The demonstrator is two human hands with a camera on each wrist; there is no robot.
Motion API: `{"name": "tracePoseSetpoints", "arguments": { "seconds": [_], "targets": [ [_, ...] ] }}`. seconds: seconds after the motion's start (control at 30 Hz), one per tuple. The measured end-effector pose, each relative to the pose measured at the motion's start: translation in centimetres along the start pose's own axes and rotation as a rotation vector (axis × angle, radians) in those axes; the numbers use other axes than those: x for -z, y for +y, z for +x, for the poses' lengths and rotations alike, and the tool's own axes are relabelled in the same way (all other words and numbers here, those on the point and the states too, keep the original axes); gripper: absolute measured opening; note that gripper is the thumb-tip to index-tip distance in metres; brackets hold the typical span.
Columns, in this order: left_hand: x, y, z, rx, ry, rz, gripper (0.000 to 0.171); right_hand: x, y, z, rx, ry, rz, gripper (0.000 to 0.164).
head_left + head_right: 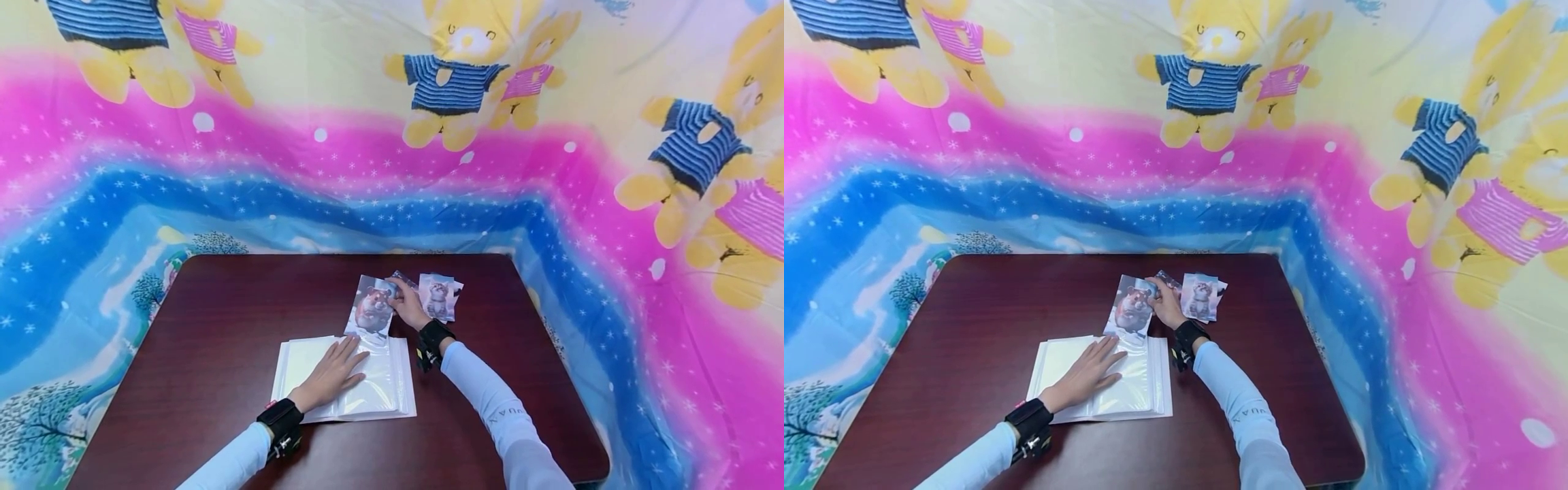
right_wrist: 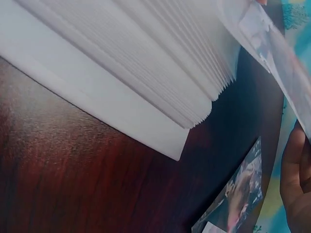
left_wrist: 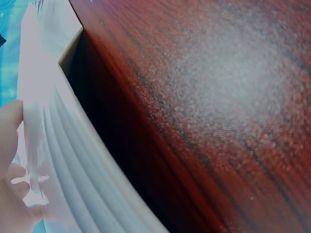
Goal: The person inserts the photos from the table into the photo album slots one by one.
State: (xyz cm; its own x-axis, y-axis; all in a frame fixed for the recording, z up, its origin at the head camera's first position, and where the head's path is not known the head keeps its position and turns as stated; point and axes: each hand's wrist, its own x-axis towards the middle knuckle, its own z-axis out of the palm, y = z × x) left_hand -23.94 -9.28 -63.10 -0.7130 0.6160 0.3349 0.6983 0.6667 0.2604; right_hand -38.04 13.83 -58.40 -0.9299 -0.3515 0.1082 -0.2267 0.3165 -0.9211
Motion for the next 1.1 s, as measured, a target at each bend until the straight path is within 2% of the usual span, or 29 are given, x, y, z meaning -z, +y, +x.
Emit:
{"name": "tracePoseSetpoints", "arguments": {
  "seconds": [0.17, 0.4, 0.47, 0.63, 0.73, 0.83, 0.93, 1.1],
  "targets": [
    [0.2, 0.1, -0.1, 0.008, -0.013, -0.015, 0.048, -0.1, 0.3, 0.0, -0.03, 0.005, 0.043, 0.052],
    [0.0, -0.1, -0.3, 0.005, -0.002, 0.007, 0.047, -0.6, 1.2, -0.8, -0.194, 0.036, 0.187, 0.056],
    [-0.1, -0.1, -0.3, -0.003, 0.008, 0.004, 0.047, -0.6, 1.4, -1.0, -0.214, 0.048, 0.189, 0.057],
    [-0.1, -0.1, -0.3, -0.012, 0.014, -0.011, 0.047, -0.7, 1.6, -0.7, -0.146, 0.074, 0.173, 0.054],
    [0.1, -0.1, -0.3, -0.004, 0.005, -0.008, 0.048, -0.8, 1.6, -0.5, -0.099, 0.048, 0.163, 0.053],
    [0.2, -0.1, -0.3, 0.001, -0.001, -0.011, 0.047, -0.8, 1.6, -0.3, -0.087, 0.021, 0.144, 0.053],
    [0.2, 0.0, -0.2, -0.005, 0.0, -0.017, 0.046, -0.6, 1.4, -0.2, -0.074, 0.006, 0.099, 0.052],
    [0.1, 0.1, -0.2, -0.008, 0.01, -0.021, 0.045, -0.5, 1.0, 0.2, -0.002, -0.044, 0.02, 0.051]
  ]
}}
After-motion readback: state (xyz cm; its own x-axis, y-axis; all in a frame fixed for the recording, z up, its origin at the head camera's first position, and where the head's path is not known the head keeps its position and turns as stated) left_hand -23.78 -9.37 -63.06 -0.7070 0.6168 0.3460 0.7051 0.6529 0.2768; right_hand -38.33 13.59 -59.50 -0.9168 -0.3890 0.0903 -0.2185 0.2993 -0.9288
